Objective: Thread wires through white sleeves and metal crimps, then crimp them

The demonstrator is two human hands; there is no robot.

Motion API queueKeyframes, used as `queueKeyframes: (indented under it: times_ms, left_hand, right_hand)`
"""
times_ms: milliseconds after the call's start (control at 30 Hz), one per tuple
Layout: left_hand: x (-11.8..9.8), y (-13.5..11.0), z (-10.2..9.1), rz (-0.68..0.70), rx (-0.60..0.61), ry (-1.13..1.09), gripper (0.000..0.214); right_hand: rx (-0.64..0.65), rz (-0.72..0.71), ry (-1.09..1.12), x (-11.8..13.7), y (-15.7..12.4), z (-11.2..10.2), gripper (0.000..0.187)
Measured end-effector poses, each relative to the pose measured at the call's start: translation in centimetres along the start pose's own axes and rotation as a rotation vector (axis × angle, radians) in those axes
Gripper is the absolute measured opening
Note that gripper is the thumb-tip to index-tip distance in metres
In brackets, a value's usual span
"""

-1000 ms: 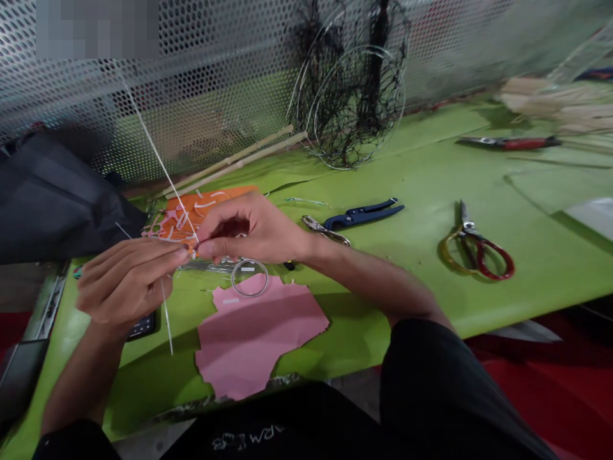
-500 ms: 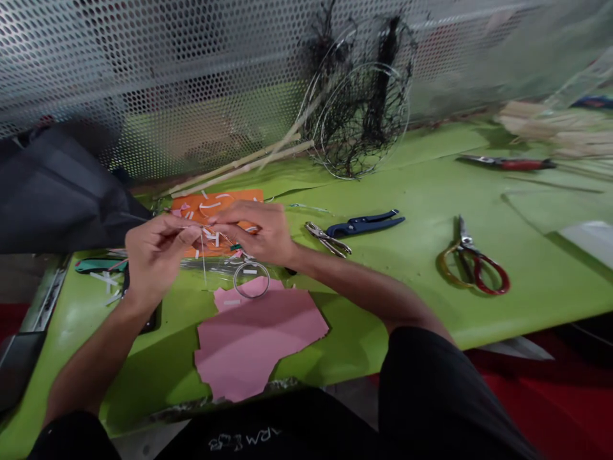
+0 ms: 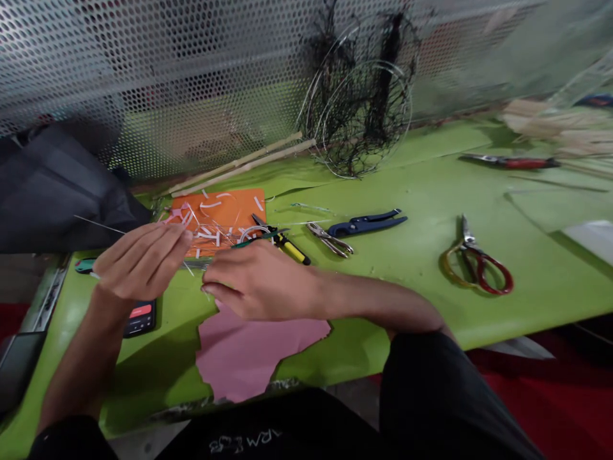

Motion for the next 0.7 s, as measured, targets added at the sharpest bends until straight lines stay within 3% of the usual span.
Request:
queueKeyframes:
  times_ms: [67, 133, 267, 433, 533, 700]
  left_hand:
    - [-0.3, 0.3, -0.2, 0.027, 0.067, -0.059, 0.025]
    - [-0.5, 0.5, -0.4, -0.003, 0.155, -0.168, 0.028]
    - [-1.2, 0.7, -1.1, 0.051, 0.194, -0.196, 0.032]
    - [-1.4, 0.8, -1.5, 0.043, 0.191, -0.299, 0.038]
    - [-1.3, 1.0, -1.6, -0.008, 0.183, -0.366, 0.041]
    - [-1.3, 1.3, -2.0, 0.032, 0.167, -0.345, 0.037]
  right_hand:
    - [-0.251, 0.027, -0.020, -0.3, -0.4, -2.0, 0.013]
    - [-0.279, 0.132, 0.009, -1.6, -0.3, -3.4, 0.013]
    - [-0.029, 0.123, 0.414, -4.6, 0.9, -3.3, 0.020]
    - [0.024, 0.139, 0.884, -6.2, 1.6, -1.7, 0.022]
    - [0.068, 0.146, 1.015, -6.1, 1.5, -1.4, 0.024]
    - [0.113, 0.157, 1.084, -5.7, 1.4, -1.7, 0.021]
Point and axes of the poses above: each hand's wrist, its own y-axis towards the middle knuckle, its own z-axis out of the palm, x = y × z, the point moved 2 cm from there along y, towards the middle knuckle, and after that the axes turned 10 degrees about x, right-handed, at the moved point
